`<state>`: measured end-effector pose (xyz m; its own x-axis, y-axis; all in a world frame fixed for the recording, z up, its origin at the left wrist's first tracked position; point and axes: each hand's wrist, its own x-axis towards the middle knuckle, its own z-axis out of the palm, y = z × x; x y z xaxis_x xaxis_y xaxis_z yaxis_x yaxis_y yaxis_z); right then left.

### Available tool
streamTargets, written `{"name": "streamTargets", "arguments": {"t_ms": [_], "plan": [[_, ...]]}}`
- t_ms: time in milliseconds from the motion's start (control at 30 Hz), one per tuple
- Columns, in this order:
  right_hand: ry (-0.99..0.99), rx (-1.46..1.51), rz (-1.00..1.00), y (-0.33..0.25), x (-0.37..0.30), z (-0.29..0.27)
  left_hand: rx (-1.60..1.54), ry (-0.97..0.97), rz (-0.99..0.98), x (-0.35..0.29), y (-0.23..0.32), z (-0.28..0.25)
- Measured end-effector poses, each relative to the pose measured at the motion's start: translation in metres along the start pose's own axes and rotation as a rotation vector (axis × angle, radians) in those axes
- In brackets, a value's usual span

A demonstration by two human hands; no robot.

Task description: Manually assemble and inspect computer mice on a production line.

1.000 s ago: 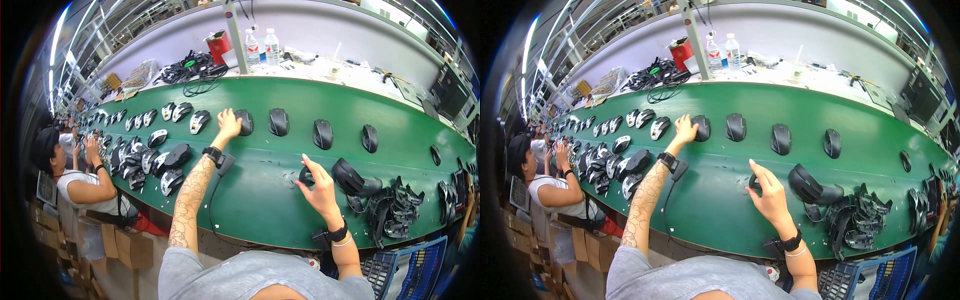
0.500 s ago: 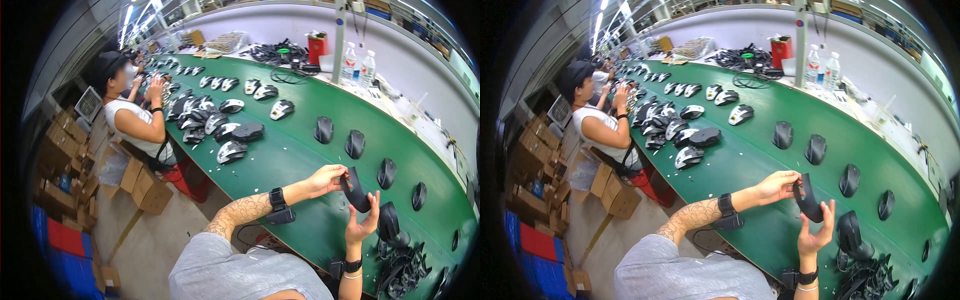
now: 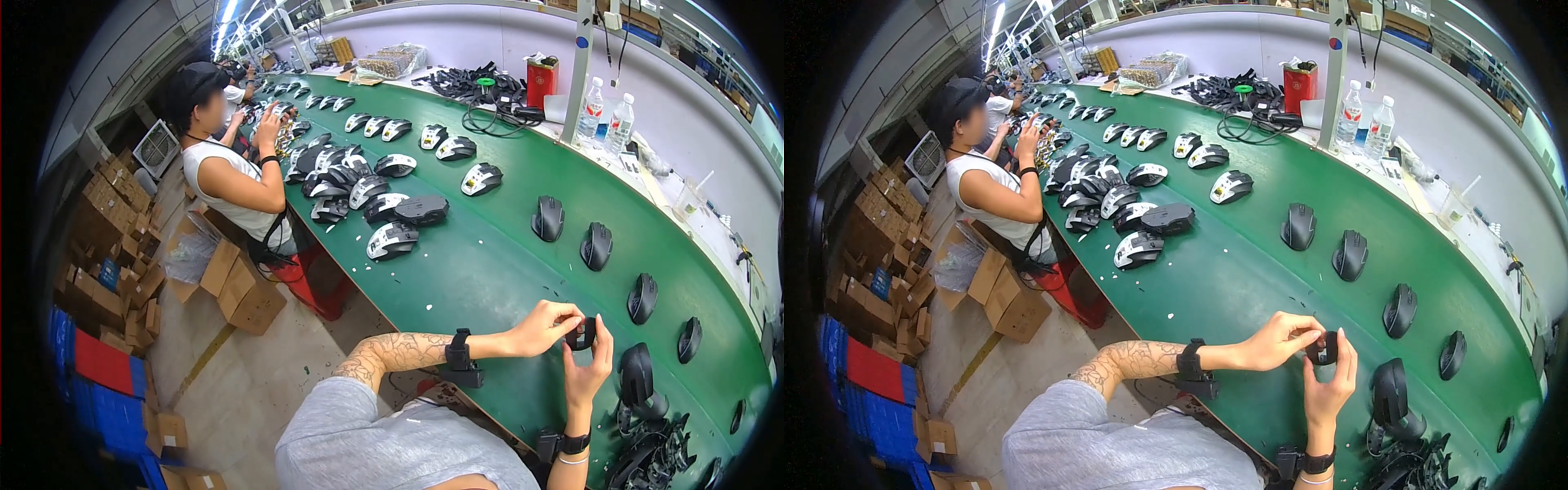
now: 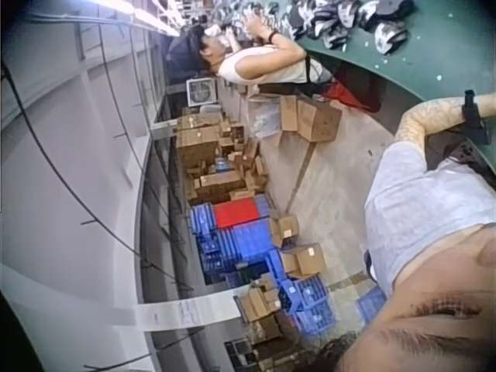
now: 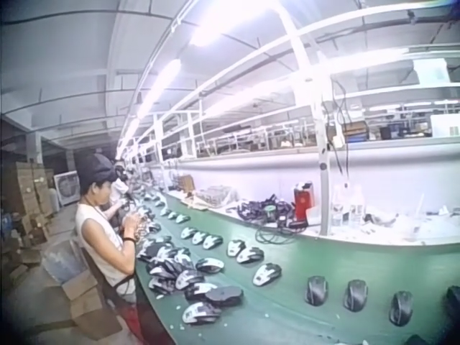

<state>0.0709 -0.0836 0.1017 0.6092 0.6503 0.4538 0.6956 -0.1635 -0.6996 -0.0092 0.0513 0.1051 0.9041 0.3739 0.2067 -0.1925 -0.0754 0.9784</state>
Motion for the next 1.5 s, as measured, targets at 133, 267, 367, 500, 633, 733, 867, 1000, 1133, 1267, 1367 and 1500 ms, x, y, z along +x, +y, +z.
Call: {"name": "streamTargets", "arguments": {"t_ms": [133, 267, 367, 500, 633, 733, 867, 1000, 1133, 1267, 1367, 1500], "plan": [[0.024, 0.120, -0.112, 0.005, 0.007, -0.001, -0.351, 0.052, -0.300, 0.012, -0.010, -0.001], [0.070, 0.162, -0.079, 0.013, 0.016, 0.004, -0.332, -0.040, -0.475, 0.029, -0.009, -0.025], [0.155, 0.069, -0.142, 0.023, 0.027, -0.001, -0.051, 0.092, -0.437, 0.075, -0.023, -0.081], [0.222, -0.028, -0.227, 0.032, 0.031, -0.009, 1.158, 0.659, -0.181, 0.148, -0.057, -0.206], [0.247, -0.040, -0.218, 0.037, 0.037, -0.006, 1.299, 0.771, -0.489, 0.152, -0.101, -0.295], [0.268, -0.057, -0.181, 0.050, 0.044, -0.014, 1.170, 0.589, -0.471, 0.172, -0.085, -0.267], [0.231, -0.049, -0.194, 0.054, 0.051, -0.014, 0.803, 0.704, -0.267, 0.157, -0.066, -0.221], [0.246, -0.073, -0.148, 0.065, 0.059, -0.017, -0.851, 0.300, -0.312, 0.139, -0.055, -0.156], [0.205, -0.019, -0.102, 0.072, 0.063, -0.012, -1.236, 0.145, -0.425, 0.123, -0.035, -0.092], [0.179, 0.070, -0.071, 0.066, 0.068, -0.008, -1.074, 0.051, -0.398, 0.111, -0.037, -0.063], [0.126, 0.181, 0.041, 0.055, 0.070, -0.008, -0.881, 0.045, -0.382, 0.104, -0.042, -0.050], [0.179, 0.151, 0.002, 0.055, 0.067, 0.003, -0.649, 0.179, -0.312, 0.096, -0.060, -0.031]]}}
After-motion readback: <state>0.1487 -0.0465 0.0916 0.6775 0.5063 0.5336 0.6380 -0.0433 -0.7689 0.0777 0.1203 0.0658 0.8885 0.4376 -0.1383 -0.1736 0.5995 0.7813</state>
